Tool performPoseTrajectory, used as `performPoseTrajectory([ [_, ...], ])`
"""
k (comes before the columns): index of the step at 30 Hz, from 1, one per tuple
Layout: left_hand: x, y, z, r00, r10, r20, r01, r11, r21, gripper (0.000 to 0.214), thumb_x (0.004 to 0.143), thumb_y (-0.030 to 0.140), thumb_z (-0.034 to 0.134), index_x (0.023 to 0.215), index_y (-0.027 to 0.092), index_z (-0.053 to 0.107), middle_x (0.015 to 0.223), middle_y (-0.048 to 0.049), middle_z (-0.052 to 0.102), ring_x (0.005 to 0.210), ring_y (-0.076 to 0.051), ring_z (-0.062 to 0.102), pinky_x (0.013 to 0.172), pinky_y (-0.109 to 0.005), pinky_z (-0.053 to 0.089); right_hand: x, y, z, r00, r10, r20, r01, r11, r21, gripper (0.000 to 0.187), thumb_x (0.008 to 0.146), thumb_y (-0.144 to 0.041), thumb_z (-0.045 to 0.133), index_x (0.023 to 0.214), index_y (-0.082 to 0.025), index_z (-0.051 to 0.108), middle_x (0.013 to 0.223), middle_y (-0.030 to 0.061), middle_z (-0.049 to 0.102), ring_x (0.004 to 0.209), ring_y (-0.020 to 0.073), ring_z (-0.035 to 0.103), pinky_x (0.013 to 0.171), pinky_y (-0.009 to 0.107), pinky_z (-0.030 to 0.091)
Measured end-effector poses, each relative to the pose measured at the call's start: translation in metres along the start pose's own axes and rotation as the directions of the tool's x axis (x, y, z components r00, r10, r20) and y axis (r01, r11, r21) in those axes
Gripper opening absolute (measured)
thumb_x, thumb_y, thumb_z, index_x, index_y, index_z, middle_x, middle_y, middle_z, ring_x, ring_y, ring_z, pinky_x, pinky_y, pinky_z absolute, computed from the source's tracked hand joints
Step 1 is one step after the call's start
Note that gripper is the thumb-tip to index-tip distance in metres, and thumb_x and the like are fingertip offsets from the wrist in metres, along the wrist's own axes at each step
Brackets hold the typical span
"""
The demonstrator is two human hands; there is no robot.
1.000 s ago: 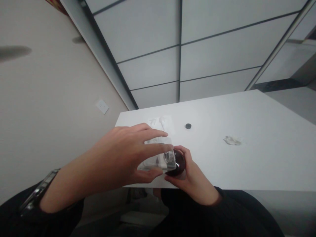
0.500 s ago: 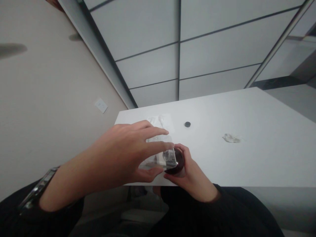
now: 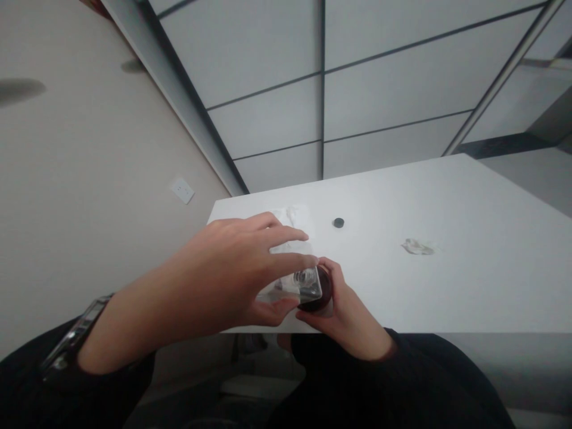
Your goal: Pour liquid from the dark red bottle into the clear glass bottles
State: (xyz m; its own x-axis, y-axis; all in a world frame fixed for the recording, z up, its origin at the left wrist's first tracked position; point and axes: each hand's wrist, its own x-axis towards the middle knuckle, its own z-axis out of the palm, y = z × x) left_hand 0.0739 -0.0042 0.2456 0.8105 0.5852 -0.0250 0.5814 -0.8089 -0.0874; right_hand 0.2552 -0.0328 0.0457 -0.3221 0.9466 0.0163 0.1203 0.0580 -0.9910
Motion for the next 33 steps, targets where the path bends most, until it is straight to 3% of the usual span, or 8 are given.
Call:
performPoseTrajectory([
  [16,0.006,0.007,0.004,0.998,-0.026,0.058,0.03,0.997,-0.074,0.033,0.089,0.03,0.076,0.121,0.027,0.068,0.128,-0.0086,0.068,0.113,-0.03,0.063,0.086,-0.04,0.058,0.0,0.005,0.001,1.0,-0.021,-0.021,0.021,1.0,0.006,0.081,0.071,-0.028,0.084,0.136,-0.026,0.035,0.133,0.0143,0.066,0.126,0.0366,0.067,0.103,0.054,0.054],
  [26,0.01,0.008,0.005,0.998,-0.033,0.061,0.037,0.997,-0.075,0.034,0.09,0.038,0.081,0.117,0.024,0.065,0.126,-0.0081,0.067,0.104,-0.028,0.067,0.077,-0.037,0.056,0.0,0.009,0.003,1.0,-0.022,-0.022,0.022,1.0,0.011,0.084,0.072,-0.029,0.086,0.139,-0.026,0.036,0.135,0.0132,0.065,0.127,0.0358,0.066,0.105,0.053,0.053],
  [33,0.014,0.01,0.002,0.995,-0.033,0.092,0.035,0.999,-0.027,0.034,0.089,0.039,0.082,0.115,0.024,0.065,0.123,-0.0078,0.068,0.101,-0.028,0.068,0.072,-0.035,0.055,0.0,0.005,0.003,0.999,-0.014,-0.03,0.014,1.0,-0.003,0.079,0.073,-0.031,0.085,0.136,-0.026,0.038,0.129,0.0124,0.068,0.115,0.0337,0.071,0.093,0.048,0.057],
])
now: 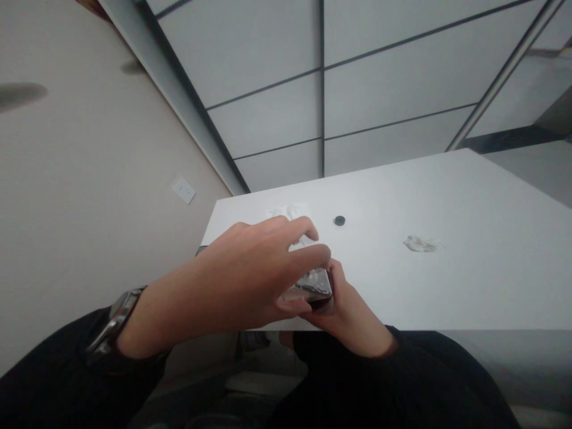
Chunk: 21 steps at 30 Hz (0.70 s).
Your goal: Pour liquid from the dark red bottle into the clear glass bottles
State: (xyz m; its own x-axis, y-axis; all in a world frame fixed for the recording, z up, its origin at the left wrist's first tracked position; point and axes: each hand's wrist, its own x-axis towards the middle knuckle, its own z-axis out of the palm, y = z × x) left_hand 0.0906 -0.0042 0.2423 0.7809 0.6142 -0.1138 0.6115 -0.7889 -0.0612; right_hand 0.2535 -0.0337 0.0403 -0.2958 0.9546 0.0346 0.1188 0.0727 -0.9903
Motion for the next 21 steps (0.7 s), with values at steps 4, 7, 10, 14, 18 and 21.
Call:
performPoseTrajectory([
  [4,0.003,0.0,-0.003,0.999,0.03,0.011,-0.03,0.999,0.028,0.035,0.087,0.037,0.083,0.115,0.024,0.066,0.123,-0.0087,0.068,0.1,-0.028,0.069,0.071,-0.034,0.054,0.0,-0.008,-0.002,1.0,0.007,0.015,-0.008,1.0,0.025,0.077,0.073,-0.03,0.083,0.136,-0.026,0.038,0.13,0.0126,0.068,0.12,0.035,0.069,0.098,0.051,0.056],
  [7,0.005,0.0,-0.004,0.998,0.056,0.019,-0.056,0.997,0.05,0.036,0.086,0.036,0.083,0.115,0.024,0.066,0.122,-0.0095,0.068,0.098,-0.027,0.069,0.069,-0.033,0.053,0.001,-0.01,-0.003,0.999,0.025,0.021,-0.026,0.999,0.029,0.079,0.073,-0.03,0.084,0.136,-0.026,0.037,0.133,0.0126,0.068,0.121,0.0351,0.07,0.099,0.051,0.057],
  [10,0.006,0.0,-0.004,0.997,0.072,0.014,-0.073,0.995,0.065,0.036,0.086,0.035,0.083,0.115,0.024,0.066,0.121,-0.0098,0.068,0.098,-0.028,0.068,0.07,-0.033,0.053,0.001,-0.009,-0.002,1.0,0.015,-0.004,-0.015,1.0,0.006,0.079,0.072,-0.03,0.085,0.136,-0.026,0.038,0.134,0.0127,0.068,0.123,0.035,0.069,0.1,0.05,0.056],
  [14,0.007,0.0,-0.004,0.996,0.084,0.017,-0.085,0.993,0.083,0.038,0.085,0.035,0.083,0.117,0.025,0.065,0.121,-0.01,0.069,0.096,-0.028,0.068,0.068,-0.033,0.052,0.0,-0.008,-0.002,0.999,0.034,0.009,-0.034,0.999,-0.011,0.08,0.073,-0.03,0.085,0.138,-0.026,0.037,0.132,0.0127,0.069,0.12,0.0342,0.071,0.098,0.05,0.057],
  [18,0.009,0.001,-0.006,0.996,0.089,0.031,-0.091,0.991,0.095,0.037,0.085,0.037,0.084,0.115,0.025,0.065,0.122,-0.0109,0.068,0.096,-0.028,0.068,0.068,-0.034,0.052,0.001,-0.011,-0.002,0.999,0.05,-0.001,-0.05,0.999,-0.005,0.08,0.072,-0.028,0.085,0.136,-0.026,0.037,0.135,0.0142,0.068,0.122,0.0354,0.07,0.1,0.052,0.056],
  [21,0.01,0.001,-0.007,0.995,0.09,0.045,-0.094,0.991,0.097,0.037,0.085,0.038,0.084,0.114,0.025,0.065,0.121,-0.0105,0.068,0.094,-0.027,0.068,0.067,-0.034,0.051,0.001,-0.012,-0.002,0.998,0.055,0.002,-0.055,0.998,-0.016,0.08,0.072,-0.029,0.085,0.136,-0.026,0.038,0.136,0.0152,0.068,0.123,0.0362,0.069,0.101,0.053,0.055],
])
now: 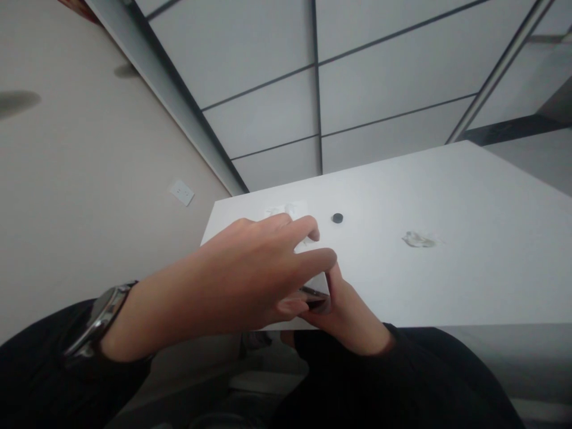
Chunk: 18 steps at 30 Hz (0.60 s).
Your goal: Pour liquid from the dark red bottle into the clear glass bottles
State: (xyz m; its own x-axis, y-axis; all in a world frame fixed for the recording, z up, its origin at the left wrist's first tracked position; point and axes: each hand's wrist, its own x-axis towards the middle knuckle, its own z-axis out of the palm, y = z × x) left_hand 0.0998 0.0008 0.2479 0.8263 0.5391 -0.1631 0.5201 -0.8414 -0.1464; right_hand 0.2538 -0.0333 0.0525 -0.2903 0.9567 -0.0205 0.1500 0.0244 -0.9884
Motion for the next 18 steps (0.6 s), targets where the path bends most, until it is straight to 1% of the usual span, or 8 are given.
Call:
performPoseTrajectory([
  [5,0.0,0.0,0.0,1.0,0.018,0.011,-0.018,1.0,0.01,0.035,0.087,0.036,0.083,0.115,0.025,0.064,0.12,-0.0098,0.068,0.093,-0.027,0.067,0.066,-0.033,0.051,0.0,0.004,0.001,0.999,-0.034,-0.025,0.033,0.999,-0.027,0.081,0.072,-0.03,0.086,0.138,-0.026,0.039,0.134,0.014,0.07,0.12,0.0349,0.071,0.098,0.05,0.057],
  [9,0.001,0.0,-0.001,1.0,0.029,0.008,-0.029,0.999,0.023,0.039,0.085,0.038,0.084,0.116,0.024,0.064,0.121,-0.0103,0.068,0.094,-0.027,0.067,0.067,-0.032,0.051,0.001,0.008,0.003,0.999,-0.036,-0.03,0.034,0.997,-0.068,0.08,0.072,-0.03,0.087,0.136,-0.025,0.039,0.135,0.0155,0.069,0.119,0.0353,0.072,0.096,0.05,0.059],
  [15,0.005,0.0,-0.003,0.999,0.029,0.027,-0.029,0.999,0.023,0.039,0.085,0.036,0.085,0.116,0.024,0.064,0.119,-0.0102,0.068,0.093,-0.026,0.067,0.068,-0.032,0.052,0.002,0.017,0.005,0.99,-0.129,-0.047,0.124,0.987,-0.106,0.084,0.074,-0.03,0.088,0.141,-0.027,0.036,0.135,0.0139,0.07,0.117,0.0331,0.073,0.094,0.046,0.06],
  [18,0.006,0.0,-0.003,0.999,0.032,0.028,-0.032,0.999,0.026,0.039,0.085,0.035,0.085,0.116,0.024,0.064,0.118,-0.0101,0.068,0.092,-0.026,0.067,0.067,-0.032,0.052,0.002,0.019,0.004,0.99,-0.131,-0.045,0.126,0.987,-0.103,0.084,0.074,-0.031,0.088,0.14,-0.027,0.037,0.133,0.0133,0.07,0.116,0.0327,0.073,0.093,0.046,0.061],
])
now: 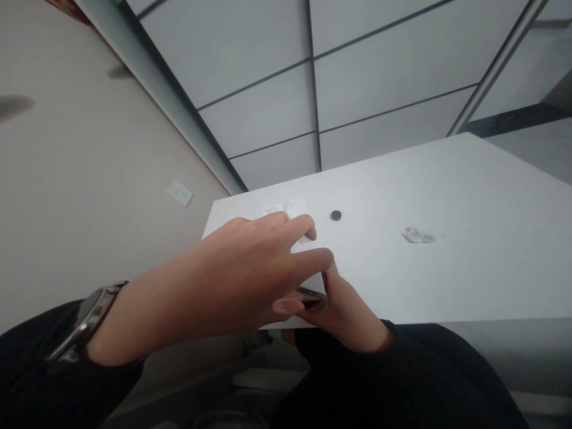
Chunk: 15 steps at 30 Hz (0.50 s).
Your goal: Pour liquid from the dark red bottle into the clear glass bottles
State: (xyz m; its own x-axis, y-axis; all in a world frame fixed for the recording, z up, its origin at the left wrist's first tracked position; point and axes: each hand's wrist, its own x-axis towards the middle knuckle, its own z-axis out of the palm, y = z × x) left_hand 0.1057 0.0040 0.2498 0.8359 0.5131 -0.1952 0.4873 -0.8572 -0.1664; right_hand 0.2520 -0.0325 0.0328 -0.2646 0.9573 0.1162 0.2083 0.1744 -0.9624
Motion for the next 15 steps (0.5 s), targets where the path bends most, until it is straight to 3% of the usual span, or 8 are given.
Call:
performPoseTrajectory([
  [15,0.0045,0.003,-0.0017,0.999,-0.017,0.029,0.017,1.0,0.015,0.032,0.086,0.031,0.083,0.112,0.025,0.066,0.115,-0.0092,0.069,0.09,-0.026,0.067,0.064,-0.031,0.049,-0.0004,-0.0039,-0.0023,0.999,0.03,0.02,-0.03,0.999,0.038,0.084,0.072,-0.031,0.087,0.14,-0.024,0.039,0.14,0.0161,0.065,0.123,0.0341,0.07,0.099,0.048,0.058],
])
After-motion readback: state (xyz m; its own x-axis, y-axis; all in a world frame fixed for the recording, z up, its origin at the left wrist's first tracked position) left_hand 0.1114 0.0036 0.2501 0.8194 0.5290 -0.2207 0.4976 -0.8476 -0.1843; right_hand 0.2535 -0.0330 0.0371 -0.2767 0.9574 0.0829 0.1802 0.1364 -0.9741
